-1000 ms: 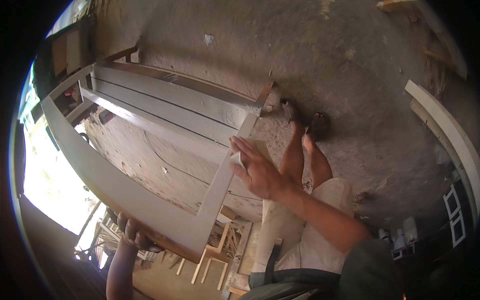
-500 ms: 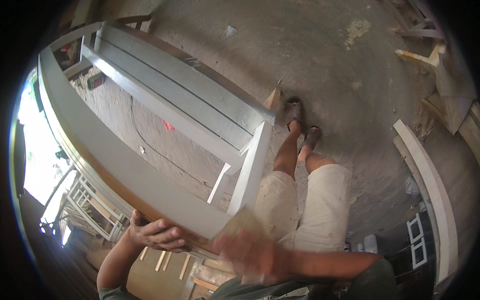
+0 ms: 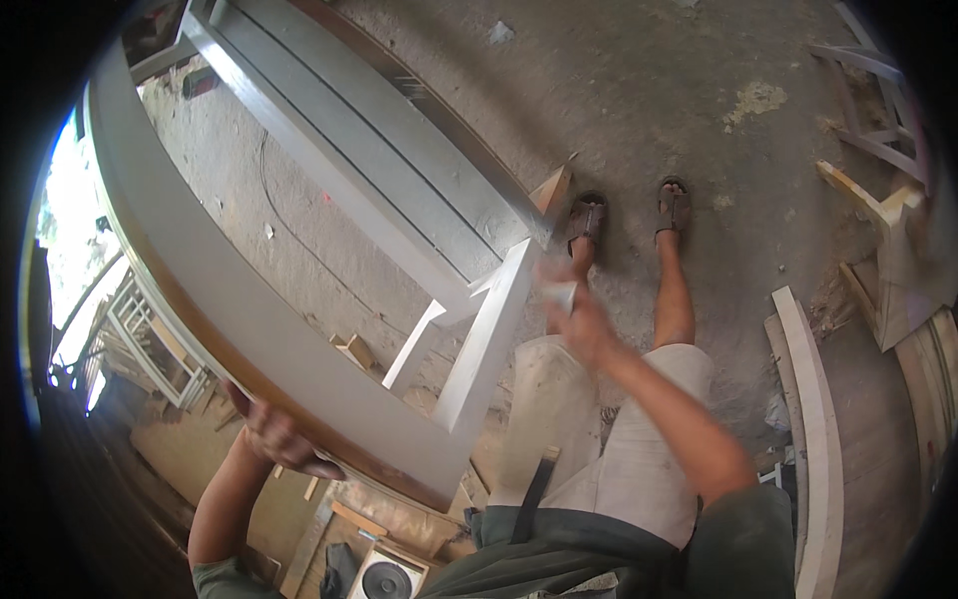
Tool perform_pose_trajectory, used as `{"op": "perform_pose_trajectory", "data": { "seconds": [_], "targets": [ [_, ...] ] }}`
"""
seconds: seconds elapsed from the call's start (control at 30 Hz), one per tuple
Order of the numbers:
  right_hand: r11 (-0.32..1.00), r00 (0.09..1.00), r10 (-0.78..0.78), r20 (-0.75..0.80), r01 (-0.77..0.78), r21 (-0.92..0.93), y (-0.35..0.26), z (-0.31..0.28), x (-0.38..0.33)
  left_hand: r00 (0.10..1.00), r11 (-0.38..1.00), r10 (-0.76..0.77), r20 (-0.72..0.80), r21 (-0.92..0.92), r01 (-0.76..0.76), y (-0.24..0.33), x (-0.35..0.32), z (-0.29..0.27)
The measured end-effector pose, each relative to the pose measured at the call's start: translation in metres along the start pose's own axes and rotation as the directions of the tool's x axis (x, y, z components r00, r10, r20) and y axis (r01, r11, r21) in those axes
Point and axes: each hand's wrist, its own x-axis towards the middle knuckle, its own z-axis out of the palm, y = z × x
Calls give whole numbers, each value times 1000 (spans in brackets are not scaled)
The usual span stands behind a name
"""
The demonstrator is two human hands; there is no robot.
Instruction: The person sands the surfaces of a wooden cabinet by hand using a piece of sandpaper, moving to different sections including the top and sides, and pours liquid from a container into a bucket.
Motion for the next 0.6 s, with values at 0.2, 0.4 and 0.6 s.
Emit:
{"op": "perform_pose_trajectory", "data": {
  "seconds": [0.2,0.4,0.6],
  "targets": [
    [783,670,-538,512,621,10,-87,1,8,726,746,-666,-171,-159,647,-9,12,9],
    [964,561,119,819,132,-230,-47,-26,110,755,769,-640,-145,-102,632,-12,11,2],
    [978,433,-86,897,208,-7,-116,2,80,749,764,-645,-151,-83,640,-9,1,3]
  ]
}}
